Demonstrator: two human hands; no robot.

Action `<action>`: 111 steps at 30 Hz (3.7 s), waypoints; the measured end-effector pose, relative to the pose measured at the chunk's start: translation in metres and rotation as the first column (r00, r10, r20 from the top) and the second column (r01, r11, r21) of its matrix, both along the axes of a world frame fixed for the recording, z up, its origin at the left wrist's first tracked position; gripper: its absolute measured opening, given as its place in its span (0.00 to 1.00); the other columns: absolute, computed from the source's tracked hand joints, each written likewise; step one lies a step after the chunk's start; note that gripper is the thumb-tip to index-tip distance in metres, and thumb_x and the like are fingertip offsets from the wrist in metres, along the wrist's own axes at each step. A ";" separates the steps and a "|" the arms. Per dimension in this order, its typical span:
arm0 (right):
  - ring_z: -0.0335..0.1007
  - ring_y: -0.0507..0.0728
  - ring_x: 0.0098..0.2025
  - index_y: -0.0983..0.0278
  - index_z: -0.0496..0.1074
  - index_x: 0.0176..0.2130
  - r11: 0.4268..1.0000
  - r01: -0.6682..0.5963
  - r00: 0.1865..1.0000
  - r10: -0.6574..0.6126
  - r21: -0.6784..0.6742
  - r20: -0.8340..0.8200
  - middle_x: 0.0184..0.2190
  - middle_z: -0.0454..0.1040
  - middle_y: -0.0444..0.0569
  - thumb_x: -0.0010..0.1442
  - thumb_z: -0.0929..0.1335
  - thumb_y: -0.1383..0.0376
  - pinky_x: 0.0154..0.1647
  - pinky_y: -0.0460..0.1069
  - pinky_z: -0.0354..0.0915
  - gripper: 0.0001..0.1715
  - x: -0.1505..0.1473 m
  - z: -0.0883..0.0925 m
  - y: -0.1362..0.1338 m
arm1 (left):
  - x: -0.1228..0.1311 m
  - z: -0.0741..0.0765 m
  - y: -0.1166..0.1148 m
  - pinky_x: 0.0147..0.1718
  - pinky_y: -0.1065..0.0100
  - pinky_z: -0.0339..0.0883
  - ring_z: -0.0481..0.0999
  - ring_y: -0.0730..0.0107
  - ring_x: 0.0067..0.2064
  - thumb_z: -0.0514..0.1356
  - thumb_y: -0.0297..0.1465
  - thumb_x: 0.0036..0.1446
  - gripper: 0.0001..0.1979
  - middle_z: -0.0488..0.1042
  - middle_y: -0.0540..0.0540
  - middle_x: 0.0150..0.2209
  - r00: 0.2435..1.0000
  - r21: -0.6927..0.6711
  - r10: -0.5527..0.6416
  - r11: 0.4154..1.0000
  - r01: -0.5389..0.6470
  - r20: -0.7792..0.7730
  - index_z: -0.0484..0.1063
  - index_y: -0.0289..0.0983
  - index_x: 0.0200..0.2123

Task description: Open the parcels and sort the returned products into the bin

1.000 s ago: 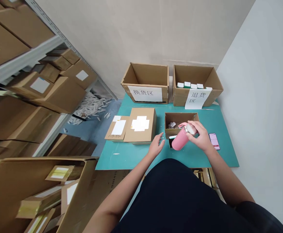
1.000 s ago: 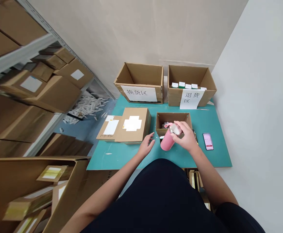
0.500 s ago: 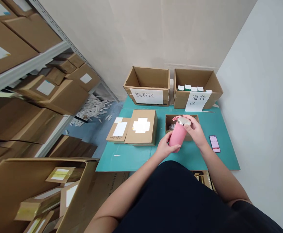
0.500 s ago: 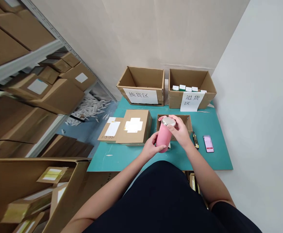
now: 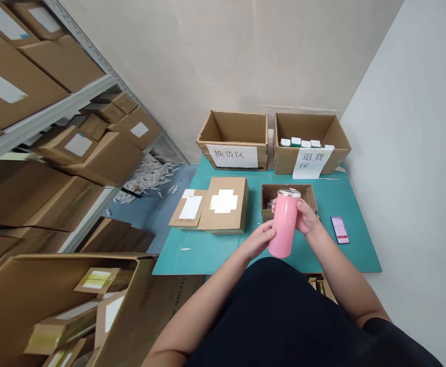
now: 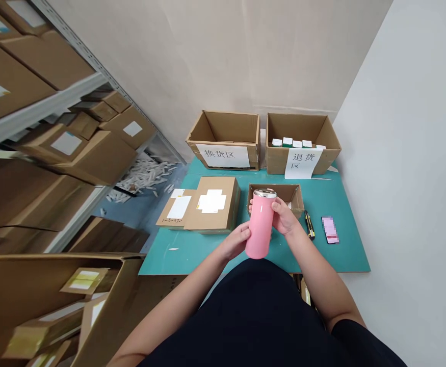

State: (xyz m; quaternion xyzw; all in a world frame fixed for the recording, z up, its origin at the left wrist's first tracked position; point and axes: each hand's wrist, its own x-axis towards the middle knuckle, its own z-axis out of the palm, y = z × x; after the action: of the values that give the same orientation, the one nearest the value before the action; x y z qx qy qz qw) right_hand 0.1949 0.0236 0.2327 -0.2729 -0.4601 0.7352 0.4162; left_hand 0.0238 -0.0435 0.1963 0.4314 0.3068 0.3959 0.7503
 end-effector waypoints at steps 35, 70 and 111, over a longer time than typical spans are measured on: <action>0.77 0.65 0.48 0.57 0.73 0.51 0.993 0.102 0.988 -0.107 -0.051 -0.115 0.46 0.80 0.52 0.44 0.80 0.47 0.52 0.62 0.73 0.39 -0.009 0.024 -0.007 | -0.002 0.009 -0.004 0.50 0.56 0.70 0.76 0.51 0.52 0.72 0.51 0.43 0.40 0.76 0.38 0.53 0.961 0.127 0.197 0.976 -0.175 -0.196 0.70 0.38 0.56; 0.74 0.63 0.52 0.54 0.71 0.54 0.956 0.288 0.957 -0.285 -0.059 0.059 0.52 0.77 0.48 0.47 0.80 0.52 0.53 0.57 0.72 0.37 -0.009 0.005 -0.001 | 0.002 -0.013 -0.002 0.50 0.56 0.70 0.77 0.55 0.48 0.77 0.43 0.39 0.40 0.78 0.42 0.48 0.961 -0.006 0.240 0.970 -0.243 -0.140 0.71 0.39 0.55; 0.69 0.66 0.56 0.56 0.67 0.54 0.931 0.222 0.766 -0.351 0.291 0.538 0.54 0.71 0.53 0.44 0.81 0.56 0.61 0.62 0.65 0.40 0.038 -0.049 -0.078 | 0.005 -0.135 0.033 0.47 0.63 0.66 0.76 0.55 0.52 0.58 0.29 0.59 0.19 0.77 0.37 0.53 0.402 0.179 0.195 0.981 -0.079 -0.895 0.71 0.36 0.54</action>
State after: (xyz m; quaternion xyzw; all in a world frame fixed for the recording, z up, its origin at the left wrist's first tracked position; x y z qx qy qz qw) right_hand 0.2328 -0.0540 0.1839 -0.5062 -0.5926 0.4907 0.3896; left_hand 0.0285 -0.0101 0.0613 0.5898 0.6760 0.1756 0.4054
